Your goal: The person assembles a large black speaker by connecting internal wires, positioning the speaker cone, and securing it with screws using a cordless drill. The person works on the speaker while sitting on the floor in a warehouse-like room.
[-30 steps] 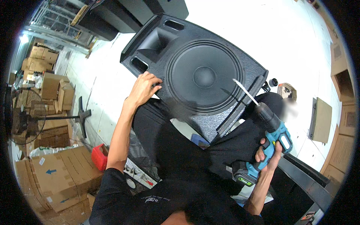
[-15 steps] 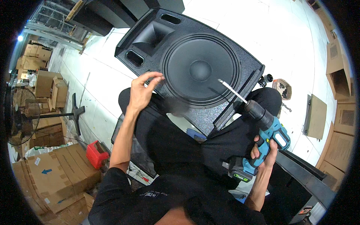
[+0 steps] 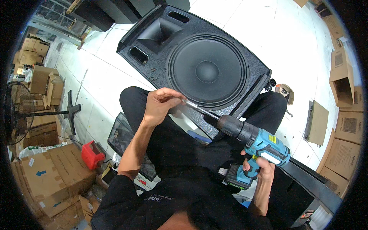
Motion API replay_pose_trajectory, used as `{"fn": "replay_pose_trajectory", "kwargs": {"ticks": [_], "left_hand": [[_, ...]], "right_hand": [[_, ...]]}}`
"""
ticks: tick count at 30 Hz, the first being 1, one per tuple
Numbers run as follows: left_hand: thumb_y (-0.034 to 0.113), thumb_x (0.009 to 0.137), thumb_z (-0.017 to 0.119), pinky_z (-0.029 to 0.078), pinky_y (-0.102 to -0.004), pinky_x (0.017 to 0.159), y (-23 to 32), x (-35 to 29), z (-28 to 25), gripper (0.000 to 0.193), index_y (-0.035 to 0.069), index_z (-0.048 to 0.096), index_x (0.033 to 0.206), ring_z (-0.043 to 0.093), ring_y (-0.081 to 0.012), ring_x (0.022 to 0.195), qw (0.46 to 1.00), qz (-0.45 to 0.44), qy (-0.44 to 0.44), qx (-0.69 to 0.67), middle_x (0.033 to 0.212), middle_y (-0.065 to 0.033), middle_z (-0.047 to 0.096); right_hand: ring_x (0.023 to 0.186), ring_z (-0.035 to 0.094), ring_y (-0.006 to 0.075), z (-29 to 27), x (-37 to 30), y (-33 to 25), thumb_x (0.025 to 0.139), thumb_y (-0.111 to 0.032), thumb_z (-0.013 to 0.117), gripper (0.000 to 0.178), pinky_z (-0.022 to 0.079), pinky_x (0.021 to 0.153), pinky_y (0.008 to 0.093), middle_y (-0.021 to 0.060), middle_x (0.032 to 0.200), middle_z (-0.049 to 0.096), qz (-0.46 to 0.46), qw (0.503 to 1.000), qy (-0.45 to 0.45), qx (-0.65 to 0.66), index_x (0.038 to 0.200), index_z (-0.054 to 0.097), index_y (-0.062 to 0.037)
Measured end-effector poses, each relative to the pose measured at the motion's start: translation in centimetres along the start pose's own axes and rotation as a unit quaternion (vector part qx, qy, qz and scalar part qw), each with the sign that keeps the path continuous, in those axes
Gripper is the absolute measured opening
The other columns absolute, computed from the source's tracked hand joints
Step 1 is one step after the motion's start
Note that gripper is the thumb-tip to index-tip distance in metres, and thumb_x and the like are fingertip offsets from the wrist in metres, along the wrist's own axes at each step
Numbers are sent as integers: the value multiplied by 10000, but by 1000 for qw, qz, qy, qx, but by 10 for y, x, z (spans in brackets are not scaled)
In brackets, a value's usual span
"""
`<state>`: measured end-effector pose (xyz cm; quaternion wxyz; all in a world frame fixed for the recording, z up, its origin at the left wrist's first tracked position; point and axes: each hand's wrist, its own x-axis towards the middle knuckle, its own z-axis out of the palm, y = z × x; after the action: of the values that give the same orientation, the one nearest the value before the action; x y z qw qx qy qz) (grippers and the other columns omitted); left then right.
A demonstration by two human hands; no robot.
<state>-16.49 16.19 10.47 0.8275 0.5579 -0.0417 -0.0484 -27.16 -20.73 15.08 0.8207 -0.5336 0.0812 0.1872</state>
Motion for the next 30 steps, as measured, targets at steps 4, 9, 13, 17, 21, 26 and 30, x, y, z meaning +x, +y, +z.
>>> {"fn": "replay_pose_trajectory", "kwargs": {"ticks": [4,9,13,17,21,26,30], "left_hand": [[-114,859,650,579,-318,832,1,-3,-3,156,-33,673,990,700,-208,897,1000,7,-14,-19,953,-147,712],[-97,856,677,575,-301,830,3,-4,-3,149,-41,675,994,699,-200,893,1000,-8,-21,-6,955,-148,712],[-90,854,681,578,-289,822,4,-4,-1,149,-38,682,994,703,-191,884,999,-6,-26,29,947,-155,718],[-87,851,685,579,-286,820,6,-3,-2,141,-39,695,983,708,-190,885,999,-5,-25,38,943,-158,725],[-87,848,688,580,-282,819,8,-3,-3,123,-45,707,962,710,-189,894,997,14,-43,68,945,-150,728],[-93,844,687,583,-281,820,6,-3,-2,112,-57,706,948,711,-186,898,997,-26,-40,64,943,-145,728],[-96,844,684,585,-280,811,7,-3,-3,99,-65,706,935,712,-180,877,996,-20,-63,55,935,-142,729]], "right_hand": [[535,595,236,3,1,-2,847,-356,697,660,536,485,371,269,1024,601,0,1000,-5,-2,1275,445,79],[535,599,238,4,1,-4,846,-356,698,663,541,488,373,270,1018,606,3,1000,-6,-19,1279,443,76],[532,602,239,5,1,-4,842,-358,703,665,544,488,376,268,1013,610,10,999,-9,-29,1276,446,75],[525,600,238,4,1,-4,836,-366,710,675,544,486,377,270,1014,610,14,1000,0,-24,1275,447,75],[530,600,241,2,0,-4,838,-369,710,677,539,485,373,270,1020,609,10,999,-2,-32,1275,446,74],[541,601,243,-3,-2,-8,839,-356,709,664,537,493,378,273,1016,610,0,998,-6,-58,1271,449,75],[544,600,246,-6,-3,-12,836,-344,711,651,538,501,383,281,1012,612,4,998,-6,-63,1264,455,75]]}}
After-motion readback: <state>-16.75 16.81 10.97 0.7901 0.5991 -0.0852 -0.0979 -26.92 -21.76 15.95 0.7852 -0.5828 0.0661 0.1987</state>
